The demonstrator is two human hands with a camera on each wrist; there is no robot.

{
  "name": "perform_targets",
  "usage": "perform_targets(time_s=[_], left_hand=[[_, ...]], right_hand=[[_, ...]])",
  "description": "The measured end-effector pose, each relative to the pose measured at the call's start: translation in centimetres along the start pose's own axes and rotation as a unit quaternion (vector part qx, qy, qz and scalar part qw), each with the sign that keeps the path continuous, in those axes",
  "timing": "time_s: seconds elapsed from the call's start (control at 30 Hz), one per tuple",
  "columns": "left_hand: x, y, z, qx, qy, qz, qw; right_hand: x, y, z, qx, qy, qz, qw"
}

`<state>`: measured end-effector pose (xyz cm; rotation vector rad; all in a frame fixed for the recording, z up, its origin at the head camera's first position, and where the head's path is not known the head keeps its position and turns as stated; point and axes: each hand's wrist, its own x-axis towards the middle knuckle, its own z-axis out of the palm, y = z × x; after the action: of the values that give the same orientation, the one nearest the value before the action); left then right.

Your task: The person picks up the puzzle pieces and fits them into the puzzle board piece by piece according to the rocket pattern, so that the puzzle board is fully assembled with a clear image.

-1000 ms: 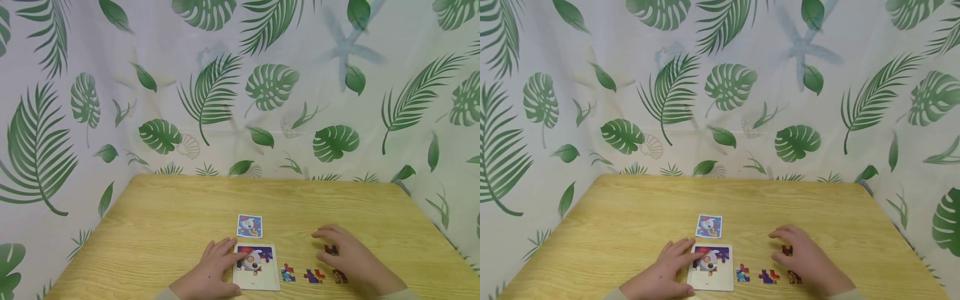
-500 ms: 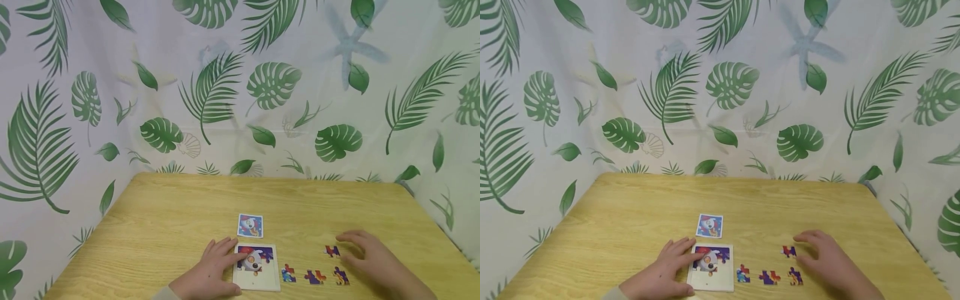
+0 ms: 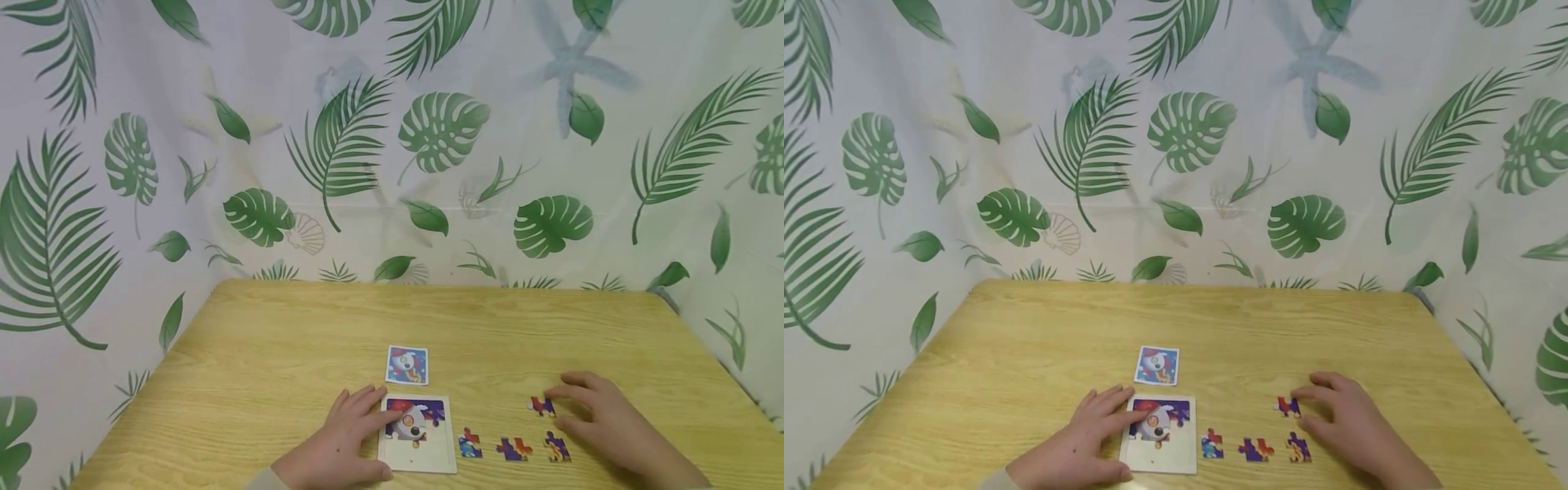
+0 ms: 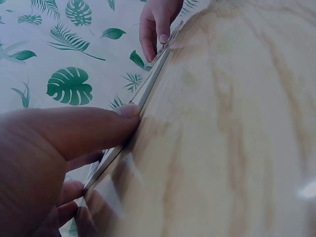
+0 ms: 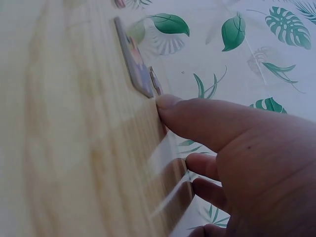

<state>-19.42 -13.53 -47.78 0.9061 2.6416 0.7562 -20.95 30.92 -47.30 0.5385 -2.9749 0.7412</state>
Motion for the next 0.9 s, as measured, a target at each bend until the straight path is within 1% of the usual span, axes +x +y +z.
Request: perform_targets(time_s=[0.13, 0.3, 0.47, 0.67, 0.77, 0.9], left_hand=[[-0.03, -0.05, -0.03, 0.006, 0.002, 0.004, 1.0000], [-0.04, -0.19, 0.05, 0.008, 0.004, 0.007, 0.9999], [-0.09, -0.14, 0.05, 0.004, 0.003, 0.006, 1.0000], [-0.06, -0.16, 0.12, 0.005, 0.006, 0.004, 1.0000], [-0.05, -0.19, 0.15, 0.003, 0.008, 0.003, 1.0000], [-0.07, -0.16, 0.16, 0.002, 0.008, 0.002, 1.0000]], right_hand=[[0.01, -0.05, 0.08, -0.005, 0.005, -0.006, 1.0000], [0.08, 0.11, 0.33, -0.006, 0.011, 0.000, 0.9999], [0.16, -0.05, 0.37, -0.006, 0.018, 0.004, 0.9998], [0.29, -0.32, 0.24, -0.010, 0.022, -0.001, 0.9997], [0.37, -0.31, 0.31, -0.013, 0.021, 0.003, 0.9997], [0.34, -0.39, 0.36, 0.000, 0.017, 0.017, 0.9997]])
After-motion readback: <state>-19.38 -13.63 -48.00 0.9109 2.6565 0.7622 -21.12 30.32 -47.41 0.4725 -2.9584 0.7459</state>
